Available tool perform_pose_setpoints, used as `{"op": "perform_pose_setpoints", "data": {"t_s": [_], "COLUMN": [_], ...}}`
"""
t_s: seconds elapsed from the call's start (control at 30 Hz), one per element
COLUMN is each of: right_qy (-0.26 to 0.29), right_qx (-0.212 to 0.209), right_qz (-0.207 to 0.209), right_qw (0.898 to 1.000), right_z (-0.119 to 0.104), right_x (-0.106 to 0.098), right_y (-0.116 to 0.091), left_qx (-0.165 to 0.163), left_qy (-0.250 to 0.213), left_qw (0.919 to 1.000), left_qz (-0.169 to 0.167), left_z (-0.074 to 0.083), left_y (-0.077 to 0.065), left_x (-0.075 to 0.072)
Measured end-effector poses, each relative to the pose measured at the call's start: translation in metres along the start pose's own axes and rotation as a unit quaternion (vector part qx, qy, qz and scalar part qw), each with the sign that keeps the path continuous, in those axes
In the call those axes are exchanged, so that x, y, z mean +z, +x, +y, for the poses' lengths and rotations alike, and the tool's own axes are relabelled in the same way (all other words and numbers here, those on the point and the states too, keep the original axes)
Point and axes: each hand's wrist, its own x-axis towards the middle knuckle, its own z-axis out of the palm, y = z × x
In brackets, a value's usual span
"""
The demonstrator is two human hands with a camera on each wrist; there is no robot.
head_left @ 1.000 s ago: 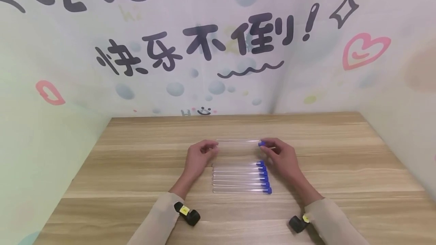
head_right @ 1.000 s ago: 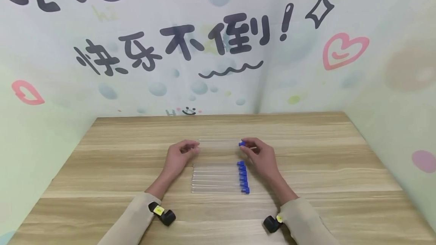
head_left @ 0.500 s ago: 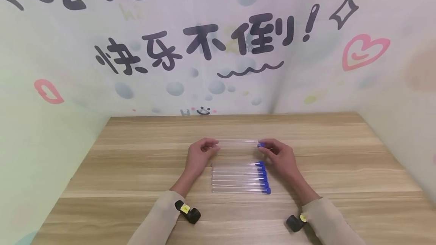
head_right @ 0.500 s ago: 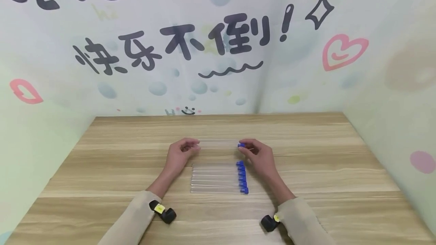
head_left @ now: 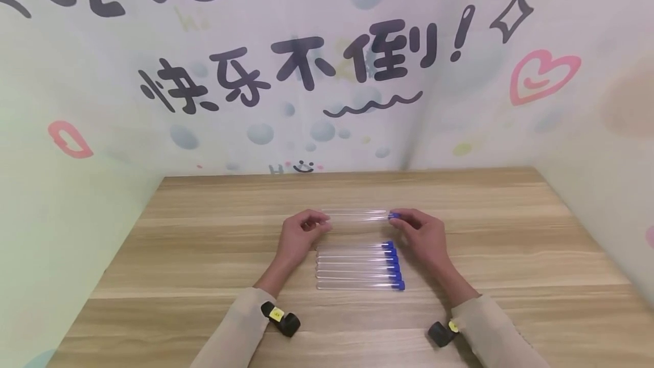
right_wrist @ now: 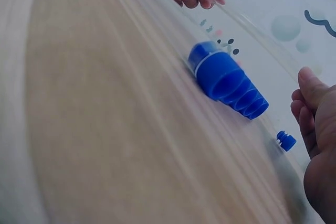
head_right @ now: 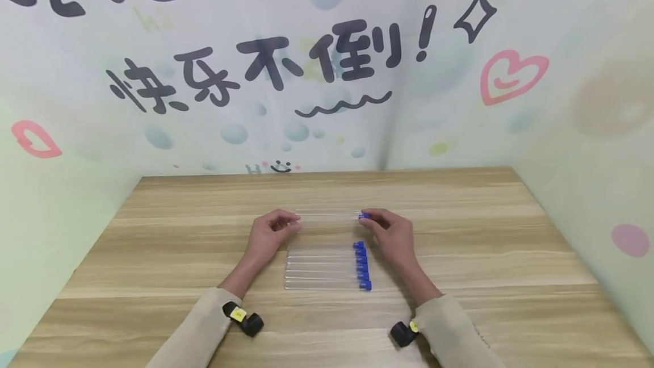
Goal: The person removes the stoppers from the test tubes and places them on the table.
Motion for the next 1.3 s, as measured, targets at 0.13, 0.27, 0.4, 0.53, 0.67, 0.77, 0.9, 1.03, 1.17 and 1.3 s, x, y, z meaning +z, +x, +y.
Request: {"op": "perform_pose_setpoints", "data": {"t_s": [0.13, 0.27, 0.4, 0.53, 0.67, 0.77, 0.9, 1.03, 1.17, 1.3], "right_qy": [-0.001, -0.002, -0.006, 0.0, 0.01, 0.014, 0.012, 0.003, -0.001, 0.006], "right_qx": [0.003, -0.002, -0.012, -0.019, -0.029, -0.032, -0.025, -0.024, -0.023, -0.012], "right_qz": [0.004, 0.012, 0.018, 0.024, 0.031, 0.034, 0.037, 0.036, 0.037, 0.03], "right_qw": [1.0, 1.0, 1.0, 1.0, 0.999, 0.999, 0.999, 0.999, 0.999, 0.999], "right_z": [-0.0011, -0.0017, -0.0019, -0.0025, -0.0037, -0.0046, -0.0058, -0.0062, -0.0056, -0.0049], "right_x": [-0.0006, -0.0011, -0.0014, -0.0005, 0.0011, 0.0022, 0.0029, 0.0036, 0.0042, 0.0046], "right_y": [-0.0004, -0.001, -0.0012, -0.001, -0.0012, -0.0016, -0.0023, -0.0029, -0.0038, -0.0045], "left_qx": [-0.005, -0.012, -0.012, -0.011, -0.012, -0.012, -0.014, -0.014, -0.016, -0.02], "left_qy": [-0.006, -0.007, -0.008, -0.004, 0.001, 0.007, 0.014, 0.017, 0.016, 0.019], "left_qw": [1.0, 0.9999, 0.9999, 0.9999, 0.9997, 0.9996, 0.9994, 0.9992, 0.9992, 0.999], "left_qz": [-0.001, -0.004, 0.0, 0.008, 0.02, 0.025, 0.029, 0.033, 0.033, 0.035], "left_z": [0.0034, 0.007, 0.0074, 0.0036, 0.0009, 0.0007, 0.0008, 0.0011, 0.001, -0.0003], "left_y": [-0.0002, -0.0007, -0.0015, -0.0018, -0.0012, -0.0006, -0.0001, -0.0001, 0.0001, 0.0007], "left_x": [-0.0002, -0.0007, -0.0011, -0.001, -0.001, -0.0011, -0.0009, -0.0005, -0.0002, 0.0001]}}
